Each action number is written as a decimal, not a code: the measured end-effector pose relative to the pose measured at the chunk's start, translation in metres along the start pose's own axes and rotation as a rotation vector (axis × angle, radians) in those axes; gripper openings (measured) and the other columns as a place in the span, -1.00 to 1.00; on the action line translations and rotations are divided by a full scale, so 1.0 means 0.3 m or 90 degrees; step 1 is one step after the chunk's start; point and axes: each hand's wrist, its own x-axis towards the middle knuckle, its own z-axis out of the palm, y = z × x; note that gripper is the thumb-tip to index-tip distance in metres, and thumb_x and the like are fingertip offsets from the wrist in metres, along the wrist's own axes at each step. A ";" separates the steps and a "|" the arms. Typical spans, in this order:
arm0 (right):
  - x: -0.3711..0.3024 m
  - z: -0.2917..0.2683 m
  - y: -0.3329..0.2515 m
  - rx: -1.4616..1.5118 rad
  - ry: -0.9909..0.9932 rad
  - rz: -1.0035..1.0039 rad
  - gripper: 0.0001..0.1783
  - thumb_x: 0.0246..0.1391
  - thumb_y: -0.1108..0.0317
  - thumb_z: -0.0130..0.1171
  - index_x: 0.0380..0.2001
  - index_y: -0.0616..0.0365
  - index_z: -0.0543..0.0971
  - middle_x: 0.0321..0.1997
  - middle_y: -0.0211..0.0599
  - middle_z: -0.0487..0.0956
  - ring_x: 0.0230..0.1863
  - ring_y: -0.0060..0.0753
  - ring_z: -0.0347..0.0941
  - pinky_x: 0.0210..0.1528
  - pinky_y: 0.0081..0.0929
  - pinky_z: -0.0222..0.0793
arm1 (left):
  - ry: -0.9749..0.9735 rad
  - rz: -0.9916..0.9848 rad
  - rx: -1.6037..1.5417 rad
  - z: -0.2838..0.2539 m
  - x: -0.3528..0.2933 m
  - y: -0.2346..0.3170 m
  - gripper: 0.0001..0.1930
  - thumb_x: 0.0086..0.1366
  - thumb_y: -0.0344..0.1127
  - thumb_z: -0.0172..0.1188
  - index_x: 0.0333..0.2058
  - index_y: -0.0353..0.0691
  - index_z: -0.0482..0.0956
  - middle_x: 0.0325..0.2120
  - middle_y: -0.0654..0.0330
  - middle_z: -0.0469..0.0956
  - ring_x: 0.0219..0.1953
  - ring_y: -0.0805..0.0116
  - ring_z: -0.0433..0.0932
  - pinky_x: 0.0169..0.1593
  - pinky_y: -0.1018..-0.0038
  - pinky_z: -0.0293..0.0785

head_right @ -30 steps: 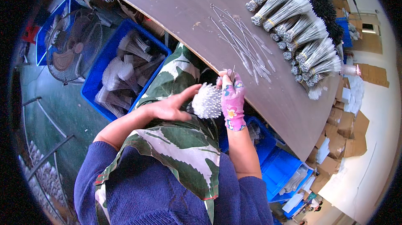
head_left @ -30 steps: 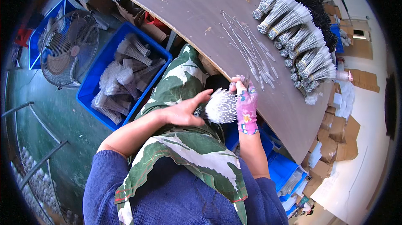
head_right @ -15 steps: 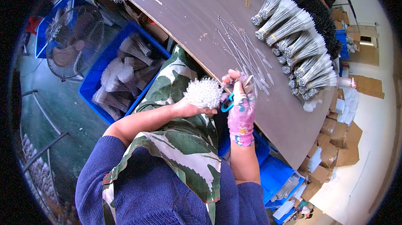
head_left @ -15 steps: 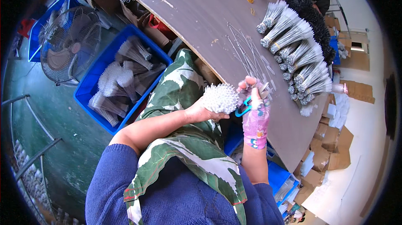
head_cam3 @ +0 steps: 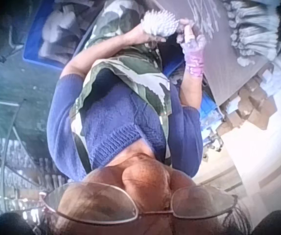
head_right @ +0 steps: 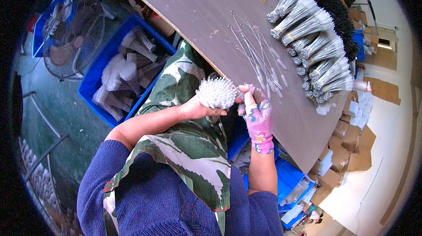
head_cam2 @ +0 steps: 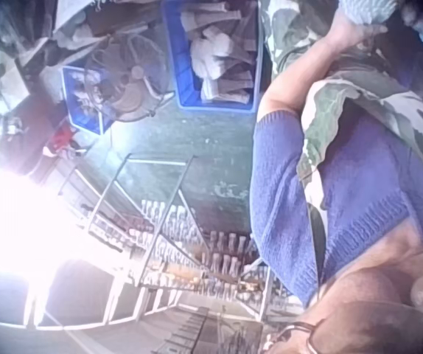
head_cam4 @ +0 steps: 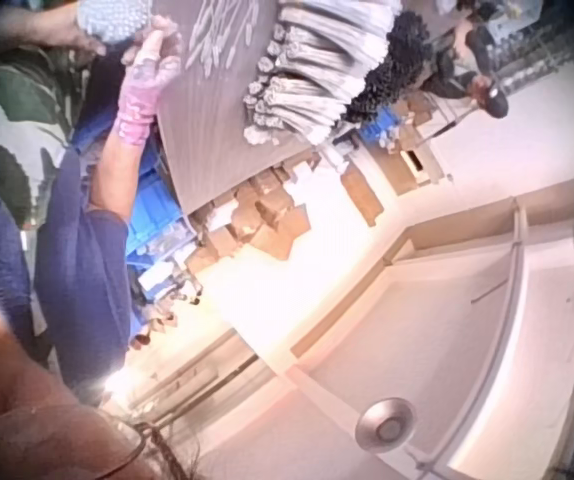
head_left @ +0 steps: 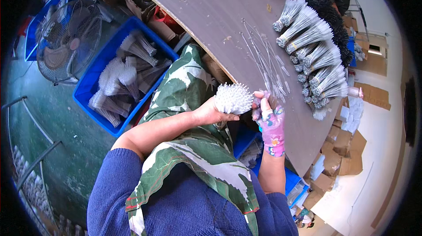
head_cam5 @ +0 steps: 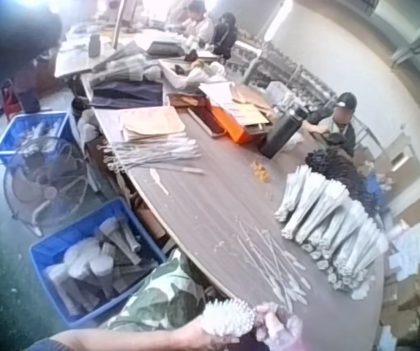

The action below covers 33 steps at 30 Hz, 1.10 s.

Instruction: Assembling small white plastic components and wire bundles at a factory workbench.

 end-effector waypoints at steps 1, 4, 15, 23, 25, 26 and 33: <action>0.004 -0.001 0.009 0.000 -0.002 0.001 -0.75 0.20 0.27 0.00 -0.18 0.19 0.52 -0.46 -0.39 0.50 -0.60 -0.70 0.28 -0.54 -0.74 0.20 | 0.002 -0.001 0.000 0.000 0.001 -0.004 -0.52 0.00 -0.31 0.37 -0.06 -0.22 0.46 -0.12 0.22 0.51 -0.05 0.39 0.43 0.10 0.45 0.27; 0.009 0.001 0.024 0.013 -0.014 -0.011 -0.76 0.19 0.30 0.02 -0.17 0.20 0.52 -0.43 -0.37 0.50 -0.59 -0.69 0.28 -0.54 -0.72 0.20 | -0.007 -0.052 -0.068 0.001 0.002 -0.018 -0.50 -0.01 -0.33 0.37 -0.04 -0.22 0.45 -0.10 0.23 0.49 -0.03 0.40 0.41 0.12 0.46 0.24; 0.001 0.001 0.046 -0.002 0.000 -0.024 -0.75 0.12 0.42 0.07 -0.11 0.21 0.47 -0.47 -0.45 0.42 -0.58 -0.66 0.29 -0.52 -0.69 0.21 | 0.041 -0.031 -0.028 0.018 0.012 -0.031 -0.39 -0.05 -0.32 0.41 0.01 -0.22 0.40 -0.05 0.22 0.46 0.01 0.38 0.38 0.15 0.46 0.21; -0.010 0.003 0.049 -0.029 -0.016 -0.036 -0.76 0.13 0.42 0.05 -0.12 0.22 0.46 -0.48 -0.47 0.41 -0.57 -0.66 0.28 -0.50 -0.68 0.21 | 0.074 -0.091 0.029 0.010 -0.015 -0.012 -0.58 -0.05 -0.27 0.40 -0.16 -0.16 0.54 -0.27 0.25 0.59 -0.19 0.42 0.53 -0.01 0.49 0.38; -0.013 0.006 0.050 -0.035 -0.017 -0.041 -0.77 0.13 0.42 0.05 -0.12 0.22 0.46 -0.49 -0.48 0.41 -0.57 -0.67 0.28 -0.50 -0.68 0.21 | 0.083 -0.101 0.060 0.007 -0.022 -0.004 -0.62 -0.04 -0.27 0.39 -0.20 -0.15 0.56 -0.31 0.26 0.60 -0.22 0.43 0.55 -0.04 0.49 0.40; -0.016 0.007 0.048 -0.044 -0.017 -0.033 -0.77 0.14 0.42 0.05 -0.13 0.22 0.46 -0.49 -0.48 0.41 -0.57 -0.68 0.28 -0.50 -0.68 0.21 | 0.084 -0.105 0.050 0.006 -0.025 0.000 -0.62 -0.04 -0.27 0.39 -0.19 -0.15 0.56 -0.29 0.26 0.60 -0.21 0.42 0.55 -0.04 0.49 0.40; -0.023 0.012 0.067 -0.065 -0.033 -0.033 -0.78 0.14 0.41 0.05 -0.13 0.19 0.47 -0.41 -0.48 0.44 -0.57 -0.71 0.26 -0.51 -0.71 0.21 | 0.116 0.008 0.117 0.024 -0.027 -0.127 -0.65 -0.01 -0.32 0.34 -0.18 -0.14 0.55 -0.24 0.22 0.58 -0.19 0.38 0.55 -0.05 0.50 0.41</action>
